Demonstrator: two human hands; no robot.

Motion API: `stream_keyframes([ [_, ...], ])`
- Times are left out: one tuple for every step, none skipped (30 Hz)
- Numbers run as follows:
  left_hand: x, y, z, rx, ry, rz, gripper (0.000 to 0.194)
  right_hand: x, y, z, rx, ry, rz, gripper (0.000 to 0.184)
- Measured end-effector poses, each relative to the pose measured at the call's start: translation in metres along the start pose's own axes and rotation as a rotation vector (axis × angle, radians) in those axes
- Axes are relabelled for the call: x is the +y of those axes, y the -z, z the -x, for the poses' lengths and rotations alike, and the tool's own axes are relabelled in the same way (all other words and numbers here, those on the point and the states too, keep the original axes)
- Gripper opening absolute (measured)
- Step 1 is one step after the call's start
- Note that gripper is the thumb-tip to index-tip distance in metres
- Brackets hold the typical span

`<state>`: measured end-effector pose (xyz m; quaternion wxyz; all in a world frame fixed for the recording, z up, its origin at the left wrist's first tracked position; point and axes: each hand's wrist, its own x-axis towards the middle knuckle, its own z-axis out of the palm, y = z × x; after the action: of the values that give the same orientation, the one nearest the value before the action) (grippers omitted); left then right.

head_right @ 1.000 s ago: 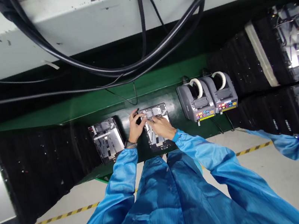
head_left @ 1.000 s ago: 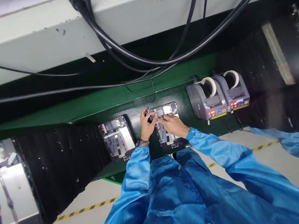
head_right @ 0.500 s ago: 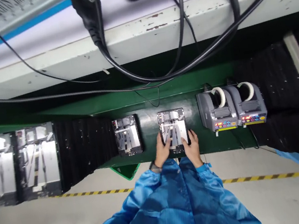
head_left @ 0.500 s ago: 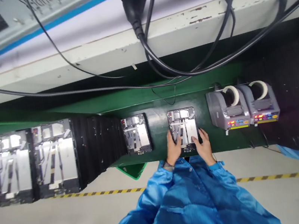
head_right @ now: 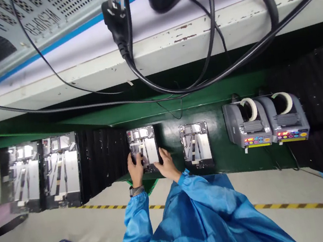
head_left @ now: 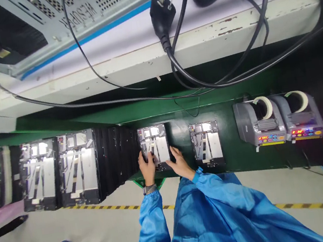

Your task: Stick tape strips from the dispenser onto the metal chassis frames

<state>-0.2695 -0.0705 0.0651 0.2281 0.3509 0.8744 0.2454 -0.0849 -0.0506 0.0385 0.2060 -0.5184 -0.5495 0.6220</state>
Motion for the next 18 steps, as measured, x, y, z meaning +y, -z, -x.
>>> stream_keyframes([
  [-0.003, 0.003, -0.008, 0.004, 0.0, -0.038, 0.068, 0.001, -0.011, -0.008, -0.022, -0.018, 0.004, 0.083],
  [-0.004, 0.004, -0.013, 0.008, -0.002, -0.07, 0.07, 0.001, -0.019, -0.014, -0.034, -0.035, 0.017, 0.085],
  [-0.003, 0.003, -0.015, 0.017, -0.005, -0.095, 0.071, 0.002, -0.025, -0.018, -0.042, -0.047, 0.035, 0.087],
  [-0.002, 0.001, -0.017, 0.026, -0.01, -0.112, 0.072, 0.002, -0.027, -0.019, -0.051, -0.054, 0.055, 0.087],
  [-0.001, -0.002, -0.017, 0.038, -0.009, -0.118, 0.072, 0.002, -0.028, -0.018, -0.061, -0.055, 0.07, 0.087],
  [0.0, -0.004, -0.017, 0.05, -0.002, -0.112, 0.07, 0.002, -0.026, -0.013, -0.069, -0.051, 0.076, 0.087],
  [0.001, -0.006, -0.017, 0.057, 0.012, -0.094, 0.067, 0.002, -0.021, -0.006, -0.076, -0.038, 0.065, 0.086],
  [0.0, -0.007, -0.017, 0.057, 0.03, -0.071, 0.064, 0.003, -0.014, 0.003, -0.081, -0.018, 0.033, 0.084],
  [-0.001, -0.006, -0.017, 0.05, 0.049, -0.046, 0.061, 0.004, -0.004, 0.015, -0.083, 0.005, -0.02, 0.08],
  [-0.003, -0.005, -0.018, 0.037, 0.066, -0.026, 0.059, 0.006, 0.009, 0.028, -0.075, 0.021, -0.09, 0.072],
  [-0.007, -0.003, -0.019, 0.024, 0.083, -0.016, 0.059, 0.009, 0.025, 0.043, -0.05, 0.024, -0.168, 0.06],
  [-0.01, -0.001, -0.021, 0.015, 0.099, -0.017, 0.058, 0.014, 0.045, 0.059, 0.001, 0.009, -0.244, 0.046],
  [-0.013, 0.0, -0.023, 0.006, 0.109, -0.027, 0.059, 0.02, 0.068, 0.075, 0.094, -0.025, -0.301, 0.032],
  [-0.015, 0.001, -0.024, 0.013, 0.109, -0.046, 0.061, 0.029, 0.094, 0.091, 0.235, -0.064, -0.326, 0.022],
  [-0.015, 0.001, -0.026, 0.054, 0.095, -0.072, 0.063, 0.038, 0.123, 0.105, 0.43, -0.102, -0.316, 0.017],
  [-0.012, -0.001, -0.026, 0.109, 0.061, -0.09, 0.065, 0.049, 0.153, 0.118, 0.649, -0.134, -0.269, 0.016],
  [-0.006, -0.003, -0.025, 0.174, 0.014, -0.101, 0.066, 0.061, 0.183, 0.128, 0.89, -0.165, -0.214, 0.017],
  [0.003, -0.006, -0.022, 0.236, -0.046, -0.102, 0.066, 0.073, 0.213, 0.135, 1.069, -0.192, -0.164, 0.02],
])
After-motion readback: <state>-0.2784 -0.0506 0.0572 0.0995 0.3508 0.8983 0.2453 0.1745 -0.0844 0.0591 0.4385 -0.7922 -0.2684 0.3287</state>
